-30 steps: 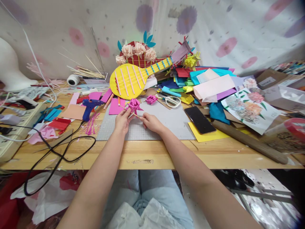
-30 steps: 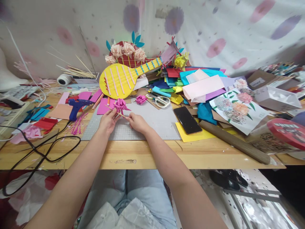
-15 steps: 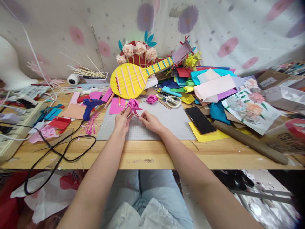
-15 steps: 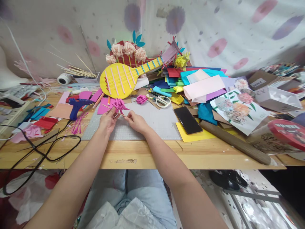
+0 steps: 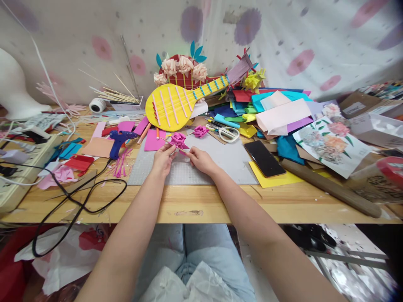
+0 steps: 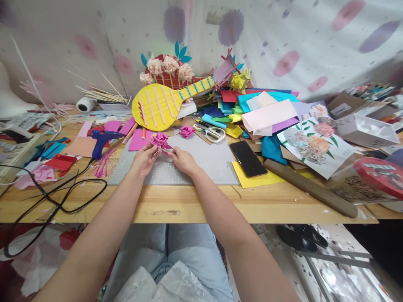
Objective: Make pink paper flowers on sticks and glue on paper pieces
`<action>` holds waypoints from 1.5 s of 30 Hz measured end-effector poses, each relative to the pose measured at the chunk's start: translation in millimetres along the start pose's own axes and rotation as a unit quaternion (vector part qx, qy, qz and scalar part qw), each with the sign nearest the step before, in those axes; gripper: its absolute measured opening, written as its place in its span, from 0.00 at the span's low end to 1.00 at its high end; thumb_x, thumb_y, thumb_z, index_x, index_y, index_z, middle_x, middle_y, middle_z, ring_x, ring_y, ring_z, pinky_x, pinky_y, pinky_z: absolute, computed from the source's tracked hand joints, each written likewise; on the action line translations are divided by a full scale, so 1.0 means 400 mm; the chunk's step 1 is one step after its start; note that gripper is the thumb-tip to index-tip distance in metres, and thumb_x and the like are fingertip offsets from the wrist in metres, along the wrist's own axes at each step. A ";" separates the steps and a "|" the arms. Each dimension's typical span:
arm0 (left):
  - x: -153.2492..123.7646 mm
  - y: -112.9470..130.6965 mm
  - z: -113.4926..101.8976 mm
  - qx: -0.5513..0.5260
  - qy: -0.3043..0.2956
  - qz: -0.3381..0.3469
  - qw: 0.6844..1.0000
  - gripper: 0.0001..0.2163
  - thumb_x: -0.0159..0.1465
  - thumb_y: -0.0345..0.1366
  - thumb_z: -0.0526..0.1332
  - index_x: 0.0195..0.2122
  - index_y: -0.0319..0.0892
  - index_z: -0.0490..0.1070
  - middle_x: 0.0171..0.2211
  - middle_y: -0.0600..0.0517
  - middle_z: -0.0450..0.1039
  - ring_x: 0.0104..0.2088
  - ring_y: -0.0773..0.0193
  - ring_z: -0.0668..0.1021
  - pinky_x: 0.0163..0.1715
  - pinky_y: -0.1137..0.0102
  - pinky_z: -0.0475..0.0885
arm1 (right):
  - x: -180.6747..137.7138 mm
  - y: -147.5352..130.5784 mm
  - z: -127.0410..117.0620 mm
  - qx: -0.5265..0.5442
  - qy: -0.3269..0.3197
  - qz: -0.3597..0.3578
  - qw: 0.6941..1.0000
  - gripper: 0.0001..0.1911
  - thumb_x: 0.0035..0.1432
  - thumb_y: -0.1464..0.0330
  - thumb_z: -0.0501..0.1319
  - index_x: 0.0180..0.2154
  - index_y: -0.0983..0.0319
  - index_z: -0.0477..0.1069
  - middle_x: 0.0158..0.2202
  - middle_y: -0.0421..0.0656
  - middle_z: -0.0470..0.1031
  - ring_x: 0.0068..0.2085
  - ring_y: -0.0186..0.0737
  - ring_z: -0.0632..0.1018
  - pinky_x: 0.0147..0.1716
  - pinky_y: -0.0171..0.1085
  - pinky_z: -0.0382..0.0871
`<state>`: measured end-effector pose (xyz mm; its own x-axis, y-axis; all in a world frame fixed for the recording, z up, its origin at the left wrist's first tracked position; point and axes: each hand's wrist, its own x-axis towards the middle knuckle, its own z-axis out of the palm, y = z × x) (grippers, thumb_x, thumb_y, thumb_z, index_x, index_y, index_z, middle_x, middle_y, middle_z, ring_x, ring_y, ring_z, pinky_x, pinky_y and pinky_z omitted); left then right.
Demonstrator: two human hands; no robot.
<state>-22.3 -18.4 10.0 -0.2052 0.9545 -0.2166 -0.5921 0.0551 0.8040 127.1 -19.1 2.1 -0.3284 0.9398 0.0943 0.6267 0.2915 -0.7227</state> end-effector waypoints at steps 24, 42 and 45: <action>0.003 -0.001 0.000 -0.010 -0.012 0.001 1.000 0.05 0.47 0.28 0.67 0.24 0.39 0.72 0.24 0.54 0.73 0.27 0.73 0.73 0.35 0.75 0.67 | -0.002 -0.002 0.005 -0.012 0.049 -0.032 0.998 0.12 0.59 0.59 0.50 0.34 0.59 0.66 0.25 0.37 0.69 0.27 0.32 0.67 0.27 0.30 0.56; 0.007 -0.002 -0.002 0.005 -0.004 0.021 1.000 0.05 0.47 0.29 0.67 0.24 0.38 0.72 0.22 0.54 0.72 0.26 0.73 0.74 0.34 0.75 0.68 | -0.003 -0.006 0.002 -0.011 0.054 -0.025 0.998 0.11 0.58 0.60 0.52 0.30 0.60 0.65 0.24 0.37 0.69 0.26 0.32 0.67 0.27 0.30 0.55; 0.007 -0.004 -0.001 -0.008 -0.015 0.015 1.000 0.04 0.48 0.29 0.66 0.24 0.37 0.71 0.22 0.54 0.73 0.26 0.73 0.74 0.36 0.74 0.68 | -0.002 -0.005 0.002 -0.010 0.049 -0.025 0.998 0.11 0.58 0.61 0.52 0.30 0.60 0.65 0.24 0.37 0.70 0.26 0.33 0.68 0.27 0.30 0.56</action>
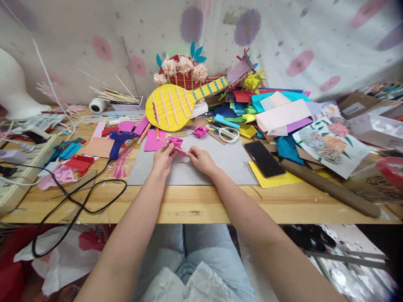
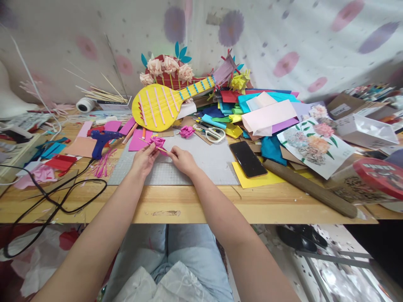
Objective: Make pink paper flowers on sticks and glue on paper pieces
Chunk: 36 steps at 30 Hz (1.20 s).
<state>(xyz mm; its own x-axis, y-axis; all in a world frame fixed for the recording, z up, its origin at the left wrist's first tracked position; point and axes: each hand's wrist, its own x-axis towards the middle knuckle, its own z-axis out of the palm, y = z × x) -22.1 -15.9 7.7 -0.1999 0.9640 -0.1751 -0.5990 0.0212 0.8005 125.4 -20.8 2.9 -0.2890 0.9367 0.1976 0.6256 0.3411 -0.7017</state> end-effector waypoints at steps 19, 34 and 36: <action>-0.018 0.013 0.010 0.033 0.061 0.030 0.997 0.12 0.49 0.25 0.63 0.34 0.39 0.65 0.24 0.53 0.73 0.29 0.65 0.78 0.36 0.66 0.71 | 0.002 0.016 0.007 0.006 0.022 -0.018 1.000 0.10 0.57 0.61 0.54 0.29 0.60 0.64 0.24 0.37 0.70 0.26 0.32 0.68 0.26 0.30 0.54; 0.004 0.003 0.006 0.035 0.116 0.077 0.990 0.19 0.45 0.19 0.62 0.29 0.41 0.52 0.19 0.61 0.64 0.22 0.71 0.75 0.37 0.67 0.73 | -0.002 -0.001 -0.001 -0.004 -0.005 -0.004 1.000 0.12 0.58 0.61 0.53 0.28 0.61 0.66 0.22 0.38 0.70 0.25 0.32 0.68 0.26 0.31 0.54; 0.005 0.001 0.004 0.036 0.112 0.078 0.990 0.19 0.44 0.20 0.63 0.28 0.41 0.52 0.19 0.61 0.63 0.23 0.71 0.75 0.38 0.67 0.73 | -0.002 0.000 -0.001 -0.005 -0.005 -0.003 1.000 0.12 0.58 0.61 0.53 0.28 0.61 0.67 0.22 0.38 0.70 0.26 0.32 0.68 0.26 0.30 0.54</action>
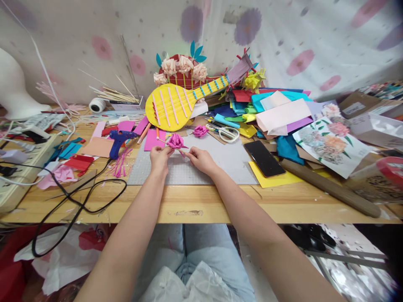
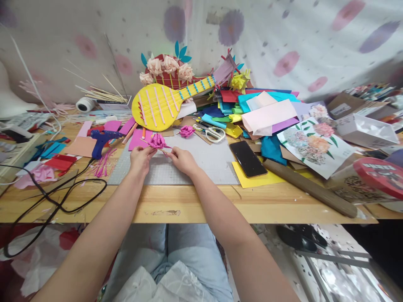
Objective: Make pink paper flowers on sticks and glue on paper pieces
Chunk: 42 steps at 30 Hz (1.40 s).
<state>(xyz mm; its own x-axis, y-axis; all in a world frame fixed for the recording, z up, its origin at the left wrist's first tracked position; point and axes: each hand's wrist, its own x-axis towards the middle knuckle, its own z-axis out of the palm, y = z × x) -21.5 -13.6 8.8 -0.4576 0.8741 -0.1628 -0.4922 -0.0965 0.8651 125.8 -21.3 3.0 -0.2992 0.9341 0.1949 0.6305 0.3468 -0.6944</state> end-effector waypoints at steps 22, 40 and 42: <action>-0.010 0.005 0.005 0.046 0.041 -0.009 0.998 0.21 0.46 0.23 0.62 0.34 0.43 0.50 0.24 0.59 0.65 0.21 0.69 0.75 0.28 0.70 0.73 | 0.001 0.003 0.004 0.003 -0.023 -0.001 1.000 0.13 0.59 0.61 0.52 0.28 0.61 0.66 0.19 0.36 0.69 0.24 0.31 0.68 0.26 0.30 0.55; 0.001 -0.002 0.000 0.036 0.047 -0.017 0.998 0.21 0.45 0.22 0.62 0.33 0.44 0.50 0.24 0.58 0.66 0.21 0.69 0.74 0.26 0.71 0.72 | -0.002 -0.018 -0.007 -0.038 -0.028 0.006 0.999 0.11 0.59 0.62 0.53 0.29 0.61 0.67 0.22 0.39 0.71 0.26 0.33 0.69 0.27 0.31 0.54; 0.003 0.000 -0.001 0.039 0.040 -0.012 0.998 0.21 0.46 0.24 0.62 0.34 0.43 0.51 0.25 0.57 0.67 0.23 0.68 0.76 0.26 0.71 0.72 | -0.001 -0.015 -0.008 -0.037 -0.022 0.006 0.999 0.11 0.59 0.62 0.53 0.29 0.61 0.67 0.22 0.39 0.71 0.26 0.33 0.68 0.27 0.31 0.54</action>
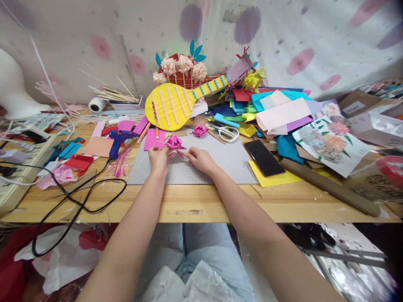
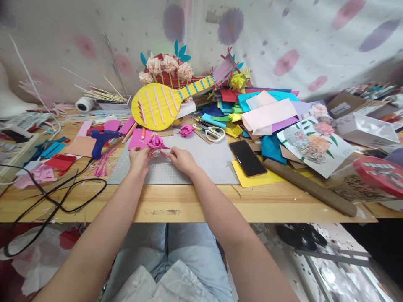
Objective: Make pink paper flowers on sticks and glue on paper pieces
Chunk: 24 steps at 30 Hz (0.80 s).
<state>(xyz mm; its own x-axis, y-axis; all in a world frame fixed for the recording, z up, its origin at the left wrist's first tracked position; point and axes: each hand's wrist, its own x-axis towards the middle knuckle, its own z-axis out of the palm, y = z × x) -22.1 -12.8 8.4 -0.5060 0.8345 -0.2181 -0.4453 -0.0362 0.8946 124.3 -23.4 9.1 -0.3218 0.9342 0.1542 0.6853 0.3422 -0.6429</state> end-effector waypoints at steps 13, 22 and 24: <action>0.057 0.031 -0.044 -0.074 0.041 0.014 0.996 0.14 0.48 0.24 0.60 0.29 0.42 0.53 0.22 0.57 0.69 0.25 0.69 0.76 0.28 0.73 0.73 | 0.006 0.059 -0.039 0.029 0.031 -0.008 0.999 0.13 0.52 0.58 0.56 0.27 0.61 0.65 0.22 0.36 0.67 0.25 0.31 0.66 0.26 0.30 0.54; -0.007 0.010 -0.011 0.053 -0.136 -0.074 0.987 0.17 0.45 0.25 0.66 0.31 0.40 0.59 0.19 0.58 0.67 0.17 0.73 0.71 0.23 0.74 0.71 | 0.013 0.038 0.009 0.045 0.063 0.050 0.996 0.16 0.48 0.55 0.58 0.33 0.60 0.68 0.20 0.34 0.64 0.23 0.30 0.64 0.24 0.30 0.52; -0.016 0.009 -0.009 0.060 -0.153 -0.080 0.983 0.16 0.47 0.27 0.66 0.32 0.39 0.59 0.20 0.56 0.68 0.18 0.72 0.73 0.23 0.74 0.71 | 0.017 0.038 0.013 0.029 0.071 0.061 0.995 0.14 0.49 0.56 0.57 0.27 0.61 0.68 0.20 0.35 0.64 0.24 0.30 0.64 0.24 0.31 0.52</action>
<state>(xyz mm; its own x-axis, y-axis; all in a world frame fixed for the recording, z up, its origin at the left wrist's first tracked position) -23.1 -20.1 11.7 -0.1812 0.9513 -0.2493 -0.4010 0.1599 0.9020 129.1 -12.4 -3.6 -0.1399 0.9746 0.1750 0.6737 0.2232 -0.7045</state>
